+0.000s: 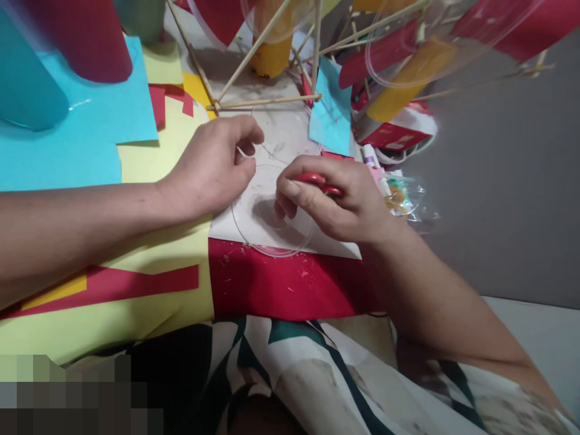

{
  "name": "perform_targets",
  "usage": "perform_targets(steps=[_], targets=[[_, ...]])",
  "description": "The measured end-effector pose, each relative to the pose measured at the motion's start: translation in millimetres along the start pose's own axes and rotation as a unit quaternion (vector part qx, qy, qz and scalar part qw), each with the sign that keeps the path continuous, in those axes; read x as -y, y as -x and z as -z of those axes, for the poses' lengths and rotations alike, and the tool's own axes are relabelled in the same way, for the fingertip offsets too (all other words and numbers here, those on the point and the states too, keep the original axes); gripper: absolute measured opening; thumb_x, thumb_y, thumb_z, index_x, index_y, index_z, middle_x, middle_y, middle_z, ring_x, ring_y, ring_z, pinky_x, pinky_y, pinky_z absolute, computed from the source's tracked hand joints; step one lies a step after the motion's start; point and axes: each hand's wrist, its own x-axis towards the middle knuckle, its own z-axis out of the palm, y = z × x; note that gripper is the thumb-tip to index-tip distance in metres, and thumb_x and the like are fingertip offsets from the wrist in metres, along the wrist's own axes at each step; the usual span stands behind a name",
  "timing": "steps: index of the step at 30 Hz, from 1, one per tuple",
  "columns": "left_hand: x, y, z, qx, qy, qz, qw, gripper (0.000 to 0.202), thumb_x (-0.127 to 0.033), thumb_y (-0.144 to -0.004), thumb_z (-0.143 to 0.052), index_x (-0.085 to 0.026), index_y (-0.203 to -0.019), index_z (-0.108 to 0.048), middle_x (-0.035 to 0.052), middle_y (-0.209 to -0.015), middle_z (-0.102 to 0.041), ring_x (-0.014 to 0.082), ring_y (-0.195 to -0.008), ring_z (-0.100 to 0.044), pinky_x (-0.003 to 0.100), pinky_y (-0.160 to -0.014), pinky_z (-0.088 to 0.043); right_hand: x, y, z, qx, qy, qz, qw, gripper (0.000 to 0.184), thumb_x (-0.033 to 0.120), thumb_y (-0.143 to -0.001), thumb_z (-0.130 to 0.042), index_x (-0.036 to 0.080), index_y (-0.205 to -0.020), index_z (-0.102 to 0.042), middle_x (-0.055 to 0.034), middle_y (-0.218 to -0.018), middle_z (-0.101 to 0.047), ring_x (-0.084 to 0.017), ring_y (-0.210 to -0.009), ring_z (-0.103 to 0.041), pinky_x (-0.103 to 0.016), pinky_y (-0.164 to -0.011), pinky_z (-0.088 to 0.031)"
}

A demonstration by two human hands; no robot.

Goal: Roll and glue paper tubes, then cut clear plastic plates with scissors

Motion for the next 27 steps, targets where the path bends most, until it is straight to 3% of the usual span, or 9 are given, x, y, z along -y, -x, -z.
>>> perform_targets(steps=[4, 9, 14, 18, 21, 23, 27], targets=[[2, 3, -0.1, 0.067, -0.082, -0.036, 0.994, 0.028, -0.008, -0.082, -0.055, -0.014, -0.101, -0.074, 0.0092, -0.1, -0.075, 0.0263, -0.1, -0.067, 0.041, -0.097, -0.051, -2, -13, 8, 0.076, 0.012, 0.032, 0.996, 0.027, 0.036, -0.103, -0.055, 0.02, -0.081, -0.061, 0.0044, -0.066, -0.065, -0.007, -0.058, -0.059, -0.021, -0.059, -0.046], [4, 3, -0.2, 0.017, 0.0, -0.076, 0.997, 0.035, -0.005, -0.079, -0.051, -0.016, -0.106, -0.072, 0.0075, -0.106, -0.076, 0.0206, -0.094, -0.068, 0.034, -0.089, -0.054, -2, -18, 9, 0.097, 0.02, 0.045, 0.994, 0.026, 0.032, -0.104, -0.053, 0.017, -0.084, -0.059, 0.0041, -0.067, -0.063, -0.007, -0.063, -0.059, -0.02, -0.064, -0.046], [-13, 12, 5.6, -0.024, 0.041, -0.118, 0.992, 0.033, -0.013, -0.084, -0.055, -0.019, -0.114, -0.069, 0.0049, -0.115, -0.073, 0.0183, -0.096, -0.068, 0.032, -0.087, -0.055, -8, -10, 5, 0.007, -0.05, 0.013, 0.999, 0.035, 0.044, -0.1, -0.059, 0.015, -0.081, -0.061, 0.0032, -0.063, -0.064, -0.007, -0.058, -0.059, -0.02, -0.058, -0.045], [-32, 17, 14.2, 0.004, 0.031, -0.086, 0.996, 0.032, -0.02, -0.087, -0.061, -0.02, -0.118, -0.069, 0.0068, -0.119, -0.072, 0.0203, -0.102, -0.067, 0.031, -0.091, -0.053, -15, -5, 0, -0.075, -0.132, -0.026, 0.988, 0.046, 0.062, -0.094, -0.06, 0.018, -0.078, -0.061, 0.0027, -0.056, -0.065, -0.01, -0.049, -0.061, -0.022, -0.05, -0.046], [-37, 9, 20.0, 0.041, -0.008, -0.046, 0.998, 0.035, -0.021, -0.084, -0.066, -0.021, -0.119, -0.069, 0.0072, -0.12, -0.071, 0.0216, -0.101, -0.067, 0.031, -0.088, -0.052, -17, -5, -2, -0.106, -0.169, -0.044, 0.979, 0.049, 0.066, -0.09, -0.061, 0.02, -0.076, -0.06, 0.002, -0.054, -0.066, -0.011, -0.049, -0.064, -0.023, -0.049, -0.048], [-35, 0, 21.8, 0.083, -0.065, -0.01, 0.994, 0.034, -0.022, -0.082, -0.069, -0.021, -0.116, -0.07, 0.0075, -0.112, -0.073, 0.0224, -0.095, -0.067, 0.031, -0.084, -0.052, -18, -4, -3, -0.125, -0.191, -0.052, 0.972, 0.05, 0.068, -0.088, -0.062, 0.02, -0.077, -0.06, 0.0028, -0.053, -0.066, -0.012, -0.049, -0.065, -0.022, -0.048, -0.049], [-27, -15, 18.5, 0.155, -0.179, 0.055, 0.97, 0.024, -0.025, -0.077, -0.075, -0.02, -0.1, -0.074, 0.0039, -0.077, -0.068, 0.0223, -0.077, -0.064, 0.031, -0.074, -0.047, -21, 2, -9, -0.182, -0.223, -0.059, 0.956, 0.049, 0.069, -0.088, -0.062, 0.02, -0.08, -0.061, 0.0038, -0.053, -0.065, -0.011, -0.048, -0.065, -0.021, -0.045, -0.049]])
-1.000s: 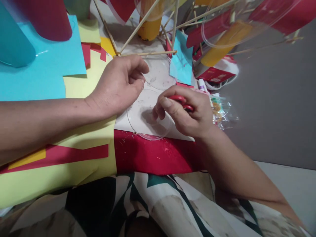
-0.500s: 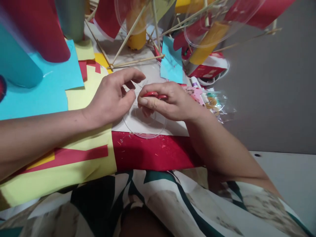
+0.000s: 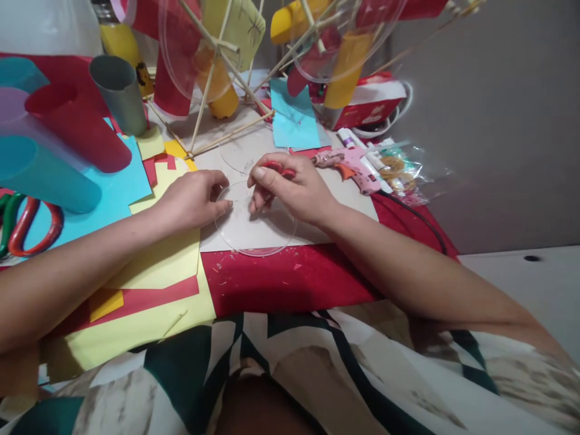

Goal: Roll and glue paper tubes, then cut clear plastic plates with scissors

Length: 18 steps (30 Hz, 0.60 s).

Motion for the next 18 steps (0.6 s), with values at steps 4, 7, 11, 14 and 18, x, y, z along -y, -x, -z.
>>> perform_targets(steps=[4, 7, 11, 14, 18], targets=[[7, -11, -5.7, -0.018, 0.032, 0.006, 0.999, 0.019, -0.015, -0.074, -0.074, -0.021, -0.092, -0.076, 0.0013, -0.068, -0.064, 0.0181, -0.065, -0.057, 0.029, -0.064, -0.041, -5, 13, -2, -0.056, -0.022, 0.006, 0.998, 0.045, 0.064, -0.09, -0.063, 0.019, -0.083, -0.06, 0.0028, -0.058, -0.068, -0.011, -0.051, -0.065, -0.022, -0.048, -0.052], [10, -16, -5.6, -0.022, 0.092, 0.041, 0.995, 0.022, -0.009, -0.074, -0.071, -0.02, -0.093, -0.077, 0.0013, -0.067, -0.065, 0.016, -0.061, -0.055, 0.028, -0.061, -0.04, -6, 19, -1, -0.06, -0.017, 0.023, 0.998, 0.042, 0.06, -0.092, -0.063, 0.019, -0.084, -0.06, 0.0017, -0.06, -0.069, -0.011, -0.055, -0.067, -0.023, -0.054, -0.055], [6, -16, -0.1, 0.01, 0.145, 0.096, 0.985, 0.013, -0.011, -0.076, -0.07, -0.019, -0.083, -0.078, 0.0025, -0.066, -0.066, 0.0145, -0.058, -0.052, 0.027, -0.058, -0.038, -7, 21, 3, -0.037, 0.013, 0.047, 0.998, 0.039, 0.057, -0.094, -0.062, 0.019, -0.085, -0.06, 0.0016, -0.062, -0.069, -0.012, -0.059, -0.067, -0.025, -0.06, -0.056], [0, -14, 3.1, 0.039, 0.138, 0.104, 0.984, 0.01, -0.012, -0.075, -0.071, -0.02, -0.073, -0.077, 0.0021, -0.063, -0.065, 0.0138, -0.057, -0.049, 0.026, -0.055, -0.036, -8, 20, 4, -0.039, 0.016, 0.057, 0.997, 0.039, 0.057, -0.095, -0.06, 0.019, -0.085, -0.06, 0.0013, -0.062, -0.069, -0.012, -0.058, -0.067, -0.026, -0.06, -0.056], [-6, -12, 4.4, 0.038, 0.121, 0.11, 0.986, 0.015, -0.008, -0.074, -0.071, -0.019, -0.063, -0.071, 0.0027, -0.058, -0.062, 0.0131, -0.052, -0.049, 0.026, -0.054, -0.036, -7, 18, 5, -0.043, 0.017, 0.06, 0.997, 0.041, 0.058, -0.093, -0.061, 0.019, -0.083, -0.06, 0.0008, -0.06, -0.069, -0.012, -0.055, -0.066, -0.025, -0.057, -0.055]])
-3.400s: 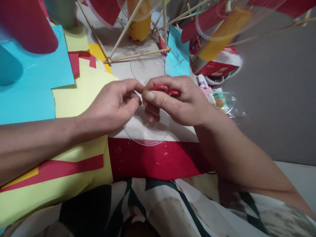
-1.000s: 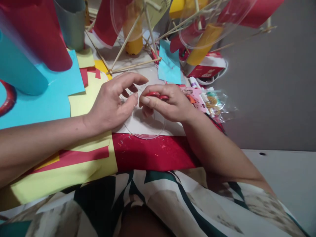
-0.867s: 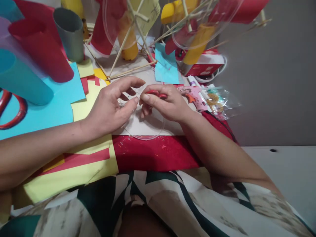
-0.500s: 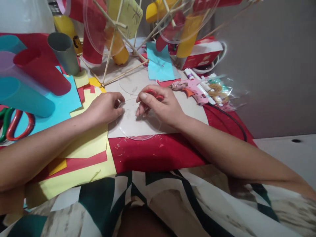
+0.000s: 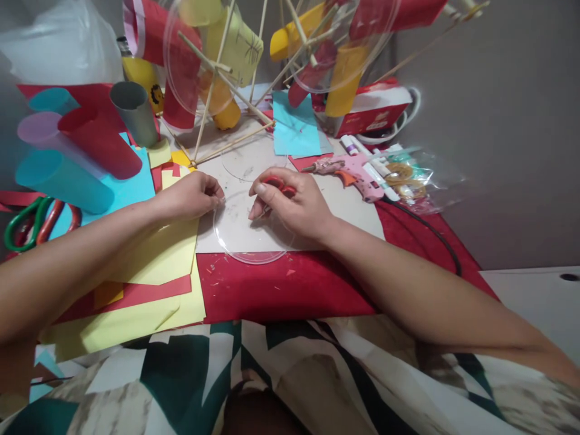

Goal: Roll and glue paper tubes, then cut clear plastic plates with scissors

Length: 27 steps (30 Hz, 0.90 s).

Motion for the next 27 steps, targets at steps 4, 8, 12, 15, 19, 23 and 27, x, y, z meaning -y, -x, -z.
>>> perform_targets(steps=[4, 8, 12, 15, 19, 23, 27], targets=[[-6, 5, -2.2, -0.021, 0.052, -0.007, 0.998, 0.021, -0.011, -0.081, -0.068, -0.019, -0.062, -0.064, 0.0027, -0.055, -0.059, 0.0132, -0.049, -0.05, 0.027, -0.054, -0.039, 1, -3, 2, -0.015, -0.041, -0.022, 0.999, 0.039, 0.057, -0.092, -0.064, 0.019, -0.084, -0.061, 0.002, -0.059, -0.069, -0.011, -0.051, -0.066, -0.023, -0.052, -0.054], [-12, 18, -7.9, -0.019, 0.26, 0.063, 0.963, 0.015, -0.013, -0.086, -0.063, -0.018, -0.072, -0.06, 0.0089, -0.073, -0.072, 0.0183, -0.057, -0.066, 0.029, -0.056, -0.049, 0, -6, 5, -0.031, -0.101, -0.016, 0.994, 0.04, 0.06, -0.088, -0.067, 0.02, -0.086, -0.06, 0.0028, -0.057, -0.067, -0.012, -0.052, -0.068, -0.021, -0.048, -0.055], [-10, 38, -19.0, 0.014, 0.465, 0.038, 0.884, 0.025, -0.011, -0.08, -0.069, -0.018, -0.104, -0.067, 0.0102, -0.105, -0.077, 0.0169, -0.076, -0.074, 0.026, -0.065, -0.055, -1, -10, 6, -0.079, -0.132, 0.013, 0.988, 0.044, 0.065, -0.082, -0.07, 0.023, -0.085, -0.058, 0.0044, -0.057, -0.065, -0.013, -0.051, -0.068, -0.022, -0.045, -0.055], [-5, 51, -32.9, 0.022, 0.52, 0.02, 0.854, 0.058, -0.001, -0.074, -0.069, -0.022, -0.127, -0.062, 0.008, -0.113, -0.076, 0.0178, -0.087, -0.077, 0.027, -0.077, -0.057, -2, -10, 4, -0.1, -0.136, 0.024, 0.985, 0.045, 0.067, -0.082, -0.07, 0.024, -0.084, -0.058, 0.0064, -0.055, -0.061, -0.012, -0.05, -0.065, -0.022, -0.047, -0.055], [0, 57, -52.3, 0.008, 0.51, 0.007, 0.86, 0.088, -0.001, -0.079, -0.067, -0.028, -0.156, -0.036, 0.008, -0.097, -0.079, 0.0222, -0.085, -0.078, 0.033, -0.078, -0.059, -5, -7, -2, -0.1, -0.123, 0.048, 0.986, 0.045, 0.067, -0.084, -0.067, 0.023, -0.087, -0.058, 0.0066, -0.055, -0.057, -0.011, -0.053, -0.065, -0.022, -0.05, -0.056], [3, 58, -61.5, -0.029, 0.51, -0.003, 0.86, 0.074, -0.003, -0.081, -0.07, -0.02, -0.149, -0.046, 0.0107, -0.102, -0.079, 0.0219, -0.085, -0.077, 0.033, -0.075, -0.06, -7, -3, -6, -0.096, -0.097, 0.07, 0.988, 0.043, 0.065, -0.086, -0.066, 0.023, -0.089, -0.059, 0.0044, -0.063, -0.062, -0.012, -0.057, -0.067, -0.023, -0.055, -0.058], [4, 60, -61.6, -0.045, 0.503, 0.003, 0.863, 0.028, -0.006, -0.083, -0.069, -0.011, -0.111, -0.069, 0.0137, -0.111, -0.077, 0.0194, -0.084, -0.075, 0.031, -0.072, -0.06, -5, -1, -9, -0.105, -0.1, 0.078, 0.986, 0.041, 0.064, -0.085, -0.069, 0.023, -0.088, -0.061, 0.0036, -0.066, -0.065, -0.012, -0.059, -0.068, -0.023, -0.055, -0.058]])
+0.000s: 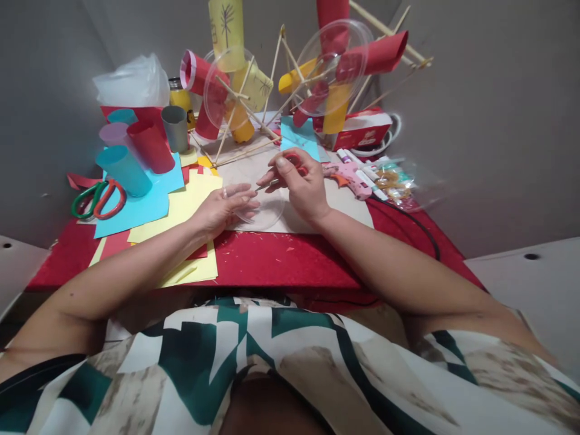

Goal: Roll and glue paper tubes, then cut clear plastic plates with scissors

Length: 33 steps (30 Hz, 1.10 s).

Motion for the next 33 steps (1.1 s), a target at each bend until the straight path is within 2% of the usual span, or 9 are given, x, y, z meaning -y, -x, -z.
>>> perform_targets(steps=[3, 9, 20, 26, 29, 32, 33], targets=[[-1, 1, 1.9, 0.004, 0.012, 0.004, 1.0, 0.019, -0.004, -0.083, -0.068, -0.013, -0.1, -0.071, 0.0102, -0.105, -0.077, 0.0178, -0.081, -0.075, 0.028, -0.069, -0.059, 1, 1, -2, -0.014, -0.003, 0.002, 1.0, 0.041, 0.063, -0.084, -0.071, 0.023, -0.088, -0.062, 0.0037, -0.066, -0.064, -0.012, -0.06, -0.068, -0.023, -0.054, -0.057], [-2, -3, 5.7, -0.009, 0.048, 0.001, 0.999, 0.019, -0.005, -0.084, -0.069, -0.016, -0.099, -0.072, 0.0091, -0.104, -0.077, 0.0158, -0.077, -0.073, 0.027, -0.065, -0.058, 1, 3, -3, -0.017, 0.048, 0.018, 0.999, 0.042, 0.063, -0.085, -0.07, 0.022, -0.088, -0.063, 0.0006, -0.078, -0.069, -0.013, -0.071, -0.071, -0.022, -0.057, -0.057], [-2, -11, 4.7, -0.038, 0.072, 0.004, 0.997, 0.019, -0.002, -0.086, -0.069, -0.013, -0.102, -0.067, 0.0091, -0.092, -0.077, 0.0159, -0.071, -0.073, 0.027, -0.066, -0.057, -11, 6, 6, 0.075, 0.184, 0.108, 0.974, 0.039, 0.057, -0.097, -0.057, 0.021, -0.086, -0.064, -0.0011, -0.077, -0.07, -0.014, -0.072, -0.068, -0.027, -0.064, -0.055], [1, -15, 1.3, -0.019, 0.035, -0.012, 0.999, 0.021, 0.001, -0.085, -0.066, -0.011, -0.102, -0.064, 0.0067, -0.088, -0.075, 0.0149, -0.071, -0.071, 0.028, -0.07, -0.057, -18, 5, 12, 0.092, 0.199, 0.135, 0.966, 0.041, 0.059, -0.1, -0.051, 0.021, -0.088, -0.061, 0.0003, -0.077, -0.066, -0.013, -0.073, -0.068, -0.026, -0.066, -0.055], [1, -16, -1.8, -0.015, -0.009, -0.02, 1.0, 0.018, -0.002, -0.087, -0.067, -0.016, -0.098, -0.064, 0.0029, -0.089, -0.076, 0.0141, -0.078, -0.07, 0.028, -0.077, -0.058, -23, 0, 16, 0.09, 0.218, 0.128, 0.963, 0.042, 0.061, -0.102, -0.046, 0.022, -0.091, -0.058, 0.0005, -0.083, -0.066, -0.011, -0.074, -0.069, -0.024, -0.065, -0.056], [0, -17, -4.4, -0.006, -0.051, -0.029, 0.998, 0.02, -0.002, -0.088, -0.066, -0.022, -0.091, -0.064, -0.0016, -0.087, -0.076, 0.0144, -0.085, -0.067, 0.027, -0.08, -0.057, -27, -6, 19, 0.103, 0.224, 0.153, 0.957, 0.036, 0.055, -0.104, -0.048, 0.022, -0.09, -0.053, 0.0033, -0.081, -0.064, -0.006, -0.069, -0.067, -0.018, -0.065, -0.056], [-1, -17, -5.1, -0.005, -0.057, -0.032, 0.998, 0.02, -0.002, -0.089, -0.065, -0.022, -0.09, -0.065, -0.0021, -0.087, -0.077, 0.0146, -0.085, -0.067, 0.027, -0.081, -0.056, -27, -8, 20, 0.106, 0.232, 0.147, 0.956, 0.029, 0.048, -0.104, -0.052, 0.022, -0.092, -0.053, 0.0039, -0.083, -0.064, -0.005, -0.07, -0.066, -0.017, -0.066, -0.057]])
